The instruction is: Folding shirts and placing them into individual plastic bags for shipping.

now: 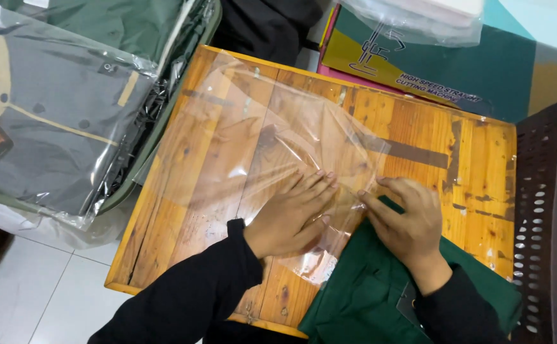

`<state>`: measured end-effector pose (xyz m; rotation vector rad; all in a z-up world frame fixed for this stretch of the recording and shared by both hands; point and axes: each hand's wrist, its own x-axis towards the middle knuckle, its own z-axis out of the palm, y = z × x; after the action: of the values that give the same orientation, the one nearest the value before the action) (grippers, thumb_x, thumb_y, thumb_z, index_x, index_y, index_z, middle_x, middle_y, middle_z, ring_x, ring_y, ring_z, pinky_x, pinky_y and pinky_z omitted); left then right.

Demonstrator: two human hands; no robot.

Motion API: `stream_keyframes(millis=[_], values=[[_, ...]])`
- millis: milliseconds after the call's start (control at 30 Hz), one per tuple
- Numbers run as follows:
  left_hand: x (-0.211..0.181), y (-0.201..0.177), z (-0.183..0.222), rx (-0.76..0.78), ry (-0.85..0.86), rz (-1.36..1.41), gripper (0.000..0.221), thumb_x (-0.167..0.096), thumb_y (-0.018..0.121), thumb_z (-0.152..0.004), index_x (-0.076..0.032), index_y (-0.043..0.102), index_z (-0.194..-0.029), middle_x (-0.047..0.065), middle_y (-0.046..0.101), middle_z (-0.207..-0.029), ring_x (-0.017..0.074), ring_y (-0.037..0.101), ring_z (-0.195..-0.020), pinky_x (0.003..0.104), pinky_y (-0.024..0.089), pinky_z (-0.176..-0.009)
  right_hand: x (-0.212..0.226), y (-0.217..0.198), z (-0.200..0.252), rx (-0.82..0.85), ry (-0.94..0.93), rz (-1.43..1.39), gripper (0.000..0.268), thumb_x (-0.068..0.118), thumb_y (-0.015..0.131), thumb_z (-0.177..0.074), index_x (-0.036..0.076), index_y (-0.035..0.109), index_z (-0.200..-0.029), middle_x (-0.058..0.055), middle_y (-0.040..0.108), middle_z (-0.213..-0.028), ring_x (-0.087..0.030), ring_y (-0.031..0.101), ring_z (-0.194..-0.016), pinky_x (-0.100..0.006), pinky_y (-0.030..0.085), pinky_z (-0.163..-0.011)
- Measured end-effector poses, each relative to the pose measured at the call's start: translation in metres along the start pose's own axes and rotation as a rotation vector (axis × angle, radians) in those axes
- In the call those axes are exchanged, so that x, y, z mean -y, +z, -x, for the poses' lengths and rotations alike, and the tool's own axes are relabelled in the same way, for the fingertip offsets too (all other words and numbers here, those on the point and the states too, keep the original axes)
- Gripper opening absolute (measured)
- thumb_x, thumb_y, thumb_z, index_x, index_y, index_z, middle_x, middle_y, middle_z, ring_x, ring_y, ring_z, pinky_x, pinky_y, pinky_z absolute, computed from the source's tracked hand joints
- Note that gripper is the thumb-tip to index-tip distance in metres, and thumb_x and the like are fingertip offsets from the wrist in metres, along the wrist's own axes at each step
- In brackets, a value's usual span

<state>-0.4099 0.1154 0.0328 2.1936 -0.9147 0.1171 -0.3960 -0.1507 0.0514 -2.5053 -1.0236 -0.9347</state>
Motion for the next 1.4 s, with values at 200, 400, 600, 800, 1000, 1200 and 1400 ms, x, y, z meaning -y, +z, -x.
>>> stream_keyframes(millis=[200,400,600,800,1000,1200,1400], values=[[-0.012,-0.002,-0.002,-0.015,0.049,-0.059,0.070,-0.047,0.057,-0.098,0.000,0.050,-0.149,0.026,0.047,-0.157,0.0439,0.039,-0.149,0.059,0.021,-0.122,0.001,0.006,0.002,-0.162,0.058,-0.045,0.013,0.014,0.088,-0.086,0.016,0.083,-0.098,-0.006,0.070,-0.113,-0.033,0.069,-0.103,-0.044,0.051,-0.086],[0.000,0.011,0.004,-0.088,0.034,-0.105,0.037,-0.027,0.065,-0.096,-0.006,0.072,-0.126,0.016,0.060,-0.148,0.0365,0.049,-0.145,0.055,0.027,-0.121,0.000,0.002,0.002,-0.068,-0.007,-0.049,0.008,0.018,0.086,-0.086,0.021,0.082,-0.093,-0.005,0.071,-0.114,-0.032,0.067,-0.102,-0.042,0.050,-0.080],[0.000,0.003,-0.001,-0.291,-0.071,0.092,0.024,-0.020,0.069,-0.094,-0.011,0.078,-0.114,0.016,0.073,-0.128,0.0369,0.067,-0.124,0.052,0.043,-0.112,-0.006,0.004,0.003,0.006,-0.038,-0.055,0.007,0.022,0.084,-0.085,0.020,0.080,-0.090,-0.004,0.072,-0.113,-0.031,0.069,-0.106,-0.042,0.051,-0.086],[-0.005,0.003,-0.008,-0.546,-0.010,0.181,0.024,-0.018,0.071,-0.094,-0.016,0.077,-0.117,0.012,0.074,-0.126,0.0355,0.074,-0.111,0.049,0.056,-0.099,-0.001,-0.011,0.009,0.069,0.490,-0.358,0.036,0.042,0.068,-0.089,0.018,0.075,-0.115,-0.004,0.066,-0.100,-0.028,0.067,-0.092,-0.041,0.052,-0.081],[-0.036,0.001,-0.016,-0.644,0.204,0.110,0.026,-0.022,0.071,-0.095,-0.008,0.075,-0.117,0.016,0.076,-0.115,0.0394,0.074,-0.105,0.053,0.058,-0.095,0.044,-0.018,-0.044,0.412,0.893,-0.769,0.059,0.032,0.065,-0.086,0.006,0.064,-0.139,-0.030,0.077,-0.101,-0.040,0.075,-0.098,-0.048,0.057,-0.086],[-0.043,-0.027,-0.015,-0.614,0.267,0.141,0.049,-0.035,0.044,-0.107,-0.001,0.063,-0.137,0.019,0.069,-0.128,0.0440,0.069,-0.116,0.058,0.057,-0.097,0.043,-0.039,-0.086,0.049,0.690,-0.790,0.040,-0.002,0.057,-0.098,0.002,0.064,-0.137,-0.026,0.074,-0.112,-0.034,0.069,-0.111,-0.050,0.055,-0.095],[-0.015,-0.021,0.004,-0.685,-0.002,0.049,0.050,-0.036,0.034,-0.112,-0.004,0.047,-0.148,0.022,0.051,-0.153,0.0393,0.054,-0.142,0.055,0.041,-0.119,0.018,-0.062,-0.124,-0.100,0.046,-0.265,0.020,-0.012,0.057,-0.110,-0.008,0.071,-0.122,-0.038,0.056,-0.146,-0.051,0.067,-0.131,-0.051,0.056,-0.111]])
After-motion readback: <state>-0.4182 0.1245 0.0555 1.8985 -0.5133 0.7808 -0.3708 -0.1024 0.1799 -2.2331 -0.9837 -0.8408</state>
